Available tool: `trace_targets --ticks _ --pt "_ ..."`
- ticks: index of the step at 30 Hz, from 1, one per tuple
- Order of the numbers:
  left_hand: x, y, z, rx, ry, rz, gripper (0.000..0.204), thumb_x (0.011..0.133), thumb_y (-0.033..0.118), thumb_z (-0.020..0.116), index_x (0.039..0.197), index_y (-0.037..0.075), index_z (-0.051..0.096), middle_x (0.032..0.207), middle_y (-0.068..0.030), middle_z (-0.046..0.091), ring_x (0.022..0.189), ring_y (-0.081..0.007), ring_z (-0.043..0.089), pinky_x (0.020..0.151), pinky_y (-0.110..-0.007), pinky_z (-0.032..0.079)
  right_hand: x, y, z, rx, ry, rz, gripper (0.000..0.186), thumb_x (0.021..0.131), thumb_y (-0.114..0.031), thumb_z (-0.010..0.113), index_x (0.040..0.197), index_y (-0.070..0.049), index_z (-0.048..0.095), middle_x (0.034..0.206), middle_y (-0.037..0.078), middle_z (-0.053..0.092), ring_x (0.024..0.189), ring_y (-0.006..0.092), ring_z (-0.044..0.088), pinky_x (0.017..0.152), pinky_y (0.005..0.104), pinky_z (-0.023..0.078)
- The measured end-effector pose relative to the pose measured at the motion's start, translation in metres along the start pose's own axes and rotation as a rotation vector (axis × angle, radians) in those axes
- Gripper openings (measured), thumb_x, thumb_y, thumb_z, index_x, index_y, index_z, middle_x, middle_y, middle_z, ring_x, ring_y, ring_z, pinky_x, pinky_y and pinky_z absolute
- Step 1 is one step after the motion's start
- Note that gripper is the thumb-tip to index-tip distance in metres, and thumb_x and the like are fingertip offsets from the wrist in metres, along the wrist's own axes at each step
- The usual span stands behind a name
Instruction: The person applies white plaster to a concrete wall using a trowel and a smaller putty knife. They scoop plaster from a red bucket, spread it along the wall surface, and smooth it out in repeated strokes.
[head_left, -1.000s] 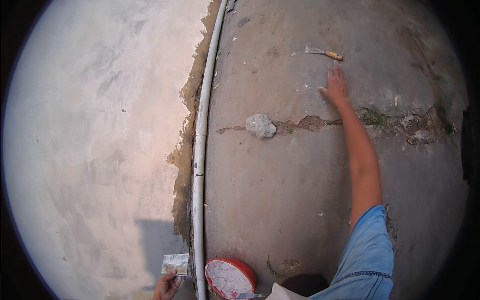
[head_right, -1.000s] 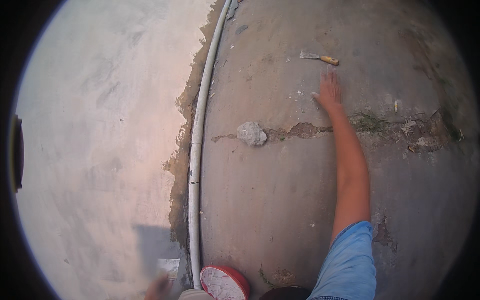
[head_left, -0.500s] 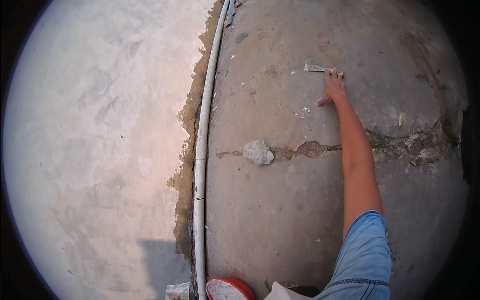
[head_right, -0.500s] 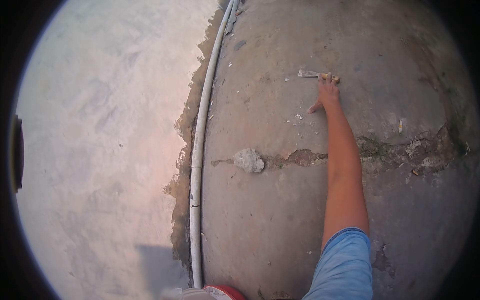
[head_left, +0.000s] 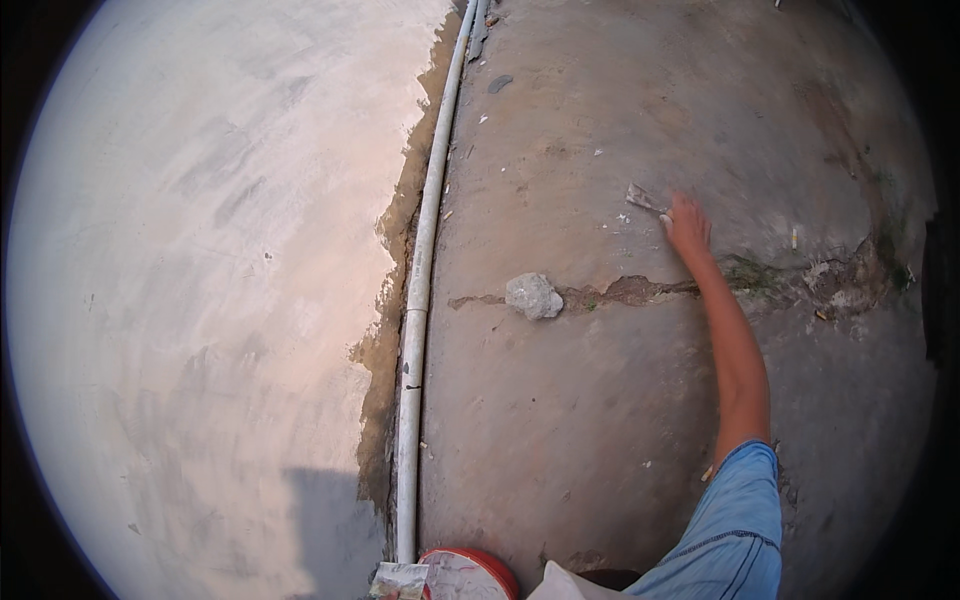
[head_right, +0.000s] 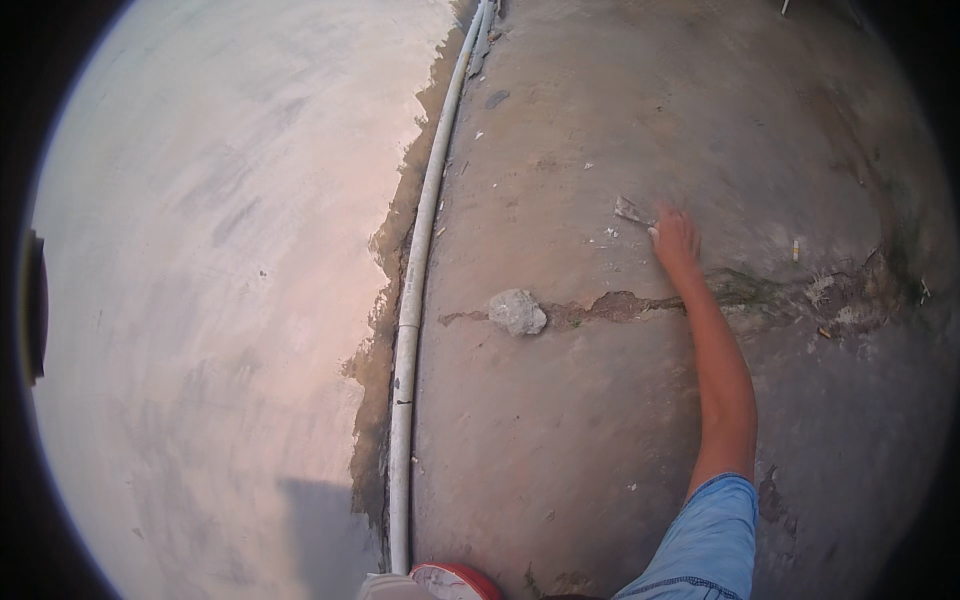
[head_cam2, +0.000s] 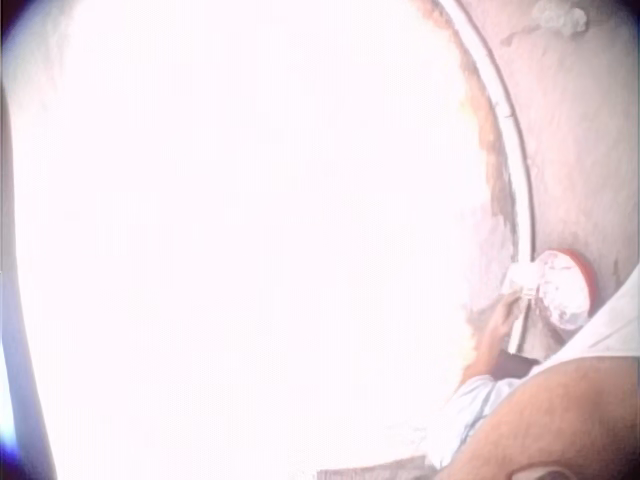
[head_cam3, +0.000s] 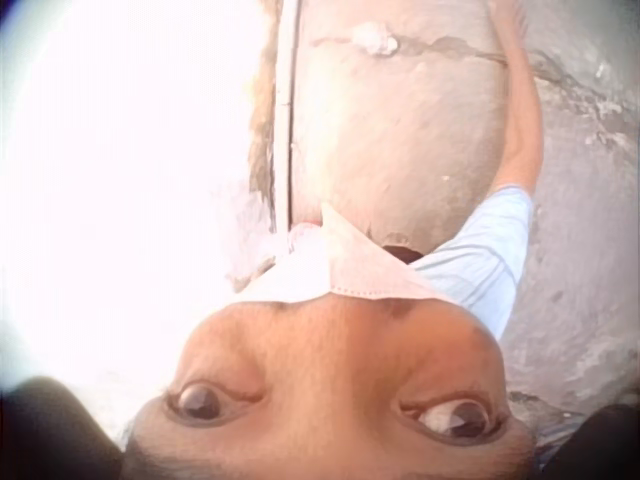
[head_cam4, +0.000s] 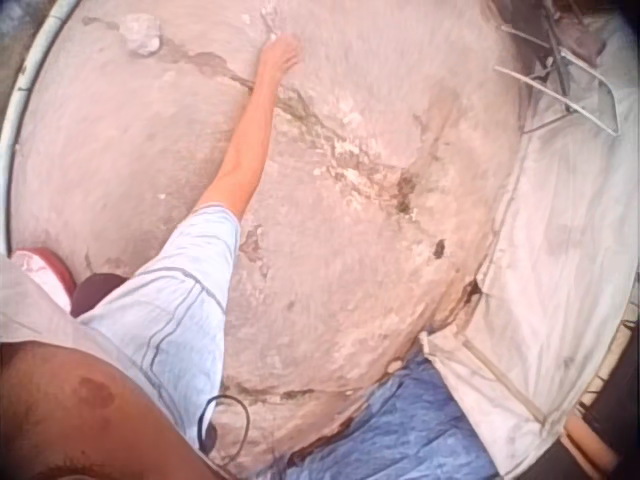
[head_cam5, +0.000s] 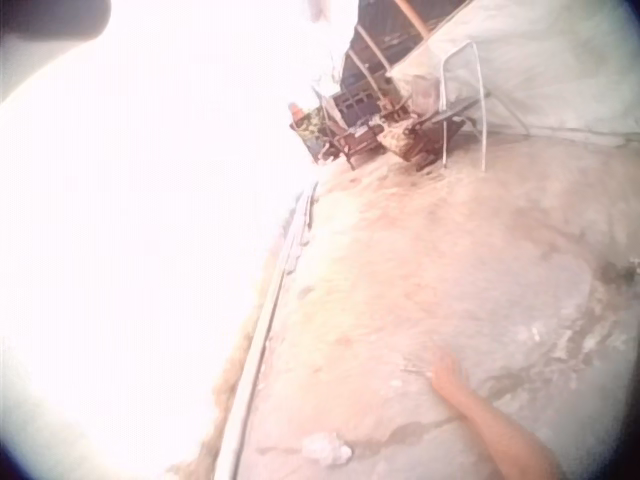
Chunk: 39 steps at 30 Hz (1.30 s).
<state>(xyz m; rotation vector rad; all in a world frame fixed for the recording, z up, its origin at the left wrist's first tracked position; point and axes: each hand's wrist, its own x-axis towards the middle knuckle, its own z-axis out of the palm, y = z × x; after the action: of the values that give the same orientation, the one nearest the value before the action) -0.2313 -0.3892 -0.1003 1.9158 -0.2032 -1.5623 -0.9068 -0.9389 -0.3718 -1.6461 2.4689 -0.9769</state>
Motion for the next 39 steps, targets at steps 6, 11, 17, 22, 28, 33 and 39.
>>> trace_targets --ticks 6,11,17,22,28,33,39 --pt "0.003 -0.017 0.02 -0.256 0.18 0.047 0.027 0.09 0.01 0.062 0.116 0.005 0.059 0.111 -0.0091 0.063 0.098 -0.0198 0.062 0.082 -0.038 0.055 -0.184 -0.055 -0.085 0.678 -0.144 0.321 0.032 0.088 -0.029 0.07 0.097 0.0 0.06 0.084 0.013 0.064 0.075 0.0195 0.06 0.071 0.0351 0.048" --pt "0.038 -0.055 0.024 -0.64 -0.032 0.308 0.044 0.09 0.009 0.056 0.132 0.004 0.045 0.128 -0.0133 0.057 0.113 -0.0287 0.059 0.092 -0.046 0.052 -0.361 -0.107 -0.133 0.687 -0.681 0.245 0.019 0.084 -0.015 0.065 0.099 -0.004 0.062 0.073 0.01 0.06 0.069 0.0232 0.06 0.07 0.0358 0.048" --pt "0.084 -0.063 0.016 -0.841 -0.285 0.462 0.044 0.091 0.005 0.055 0.133 0.001 0.044 0.133 -0.0146 0.054 0.124 -0.0288 0.053 0.106 -0.046 0.042 -0.447 -0.204 -0.184 0.27 -0.807 -0.269 0.036 0.08 -0.015 0.068 0.113 -0.004 0.059 0.103 0.022 0.06 0.099 0.0397 0.06 0.084 0.0458 0.047" --pt "0.074 -0.057 -0.013 -0.786 -0.344 0.603 0.037 0.095 0.007 0.055 0.13 0.001 0.046 0.128 -0.0129 0.057 0.118 -0.0259 0.057 0.1 -0.046 0.047 -0.466 -0.242 -0.209 0.056 -0.677 -0.53 0.031 0.089 -0.017 0.063 0.117 -0.006 0.058 0.076 0.019 0.062 0.07 0.0366 0.062 0.068 0.0419 0.048" --pt "0.06 -0.086 -0.014 -0.95 -0.377 0.608 0.033 0.095 0.007 0.055 0.127 0.001 0.048 0.124 -0.0139 0.059 0.111 -0.0238 0.061 0.093 -0.041 0.052 -0.55 -0.334 -0.311 0.2 -0.753 -0.437 0.027 0.094 -0.021 0.059 0.119 -0.009 0.06 0.069 0.018 0.057 0.061 0.0285 0.057 0.06 0.0375 0.045" --pt "0.053 -0.114 -0.001 -0.87 -0.292 0.633 0.03 0.096 0.007 0.055 0.125 0.002 0.049 0.121 -0.0115 0.059 0.107 -0.0206 0.061 0.091 -0.038 0.052 -0.613 -0.351 -0.354 0.219 -0.789 -0.4 0.025 0.094 -0.019 0.06 0.117 -0.011 0.067 0.065 0.014 0.054 0.052 0.0151 0.045 0.053 0.032 0.041" --pt "0.035 -0.141 0.052 -0.629 -0.19 0.669 0.023 0.098 0.013 0.054 0.114 -0.005 0.054 0.101 -0.008 0.062 0.087 -0.0102 0.056 0.08 -0.03 0.049 -0.638 -0.307 -0.338 0.394 -0.742 -0.328 0.028 0.096 -0.016 0.057 0.121 -0.012 0.067 0.075 0.009 0.063 0.056 0.0068 0.042 0.052 0.0271 0.039"
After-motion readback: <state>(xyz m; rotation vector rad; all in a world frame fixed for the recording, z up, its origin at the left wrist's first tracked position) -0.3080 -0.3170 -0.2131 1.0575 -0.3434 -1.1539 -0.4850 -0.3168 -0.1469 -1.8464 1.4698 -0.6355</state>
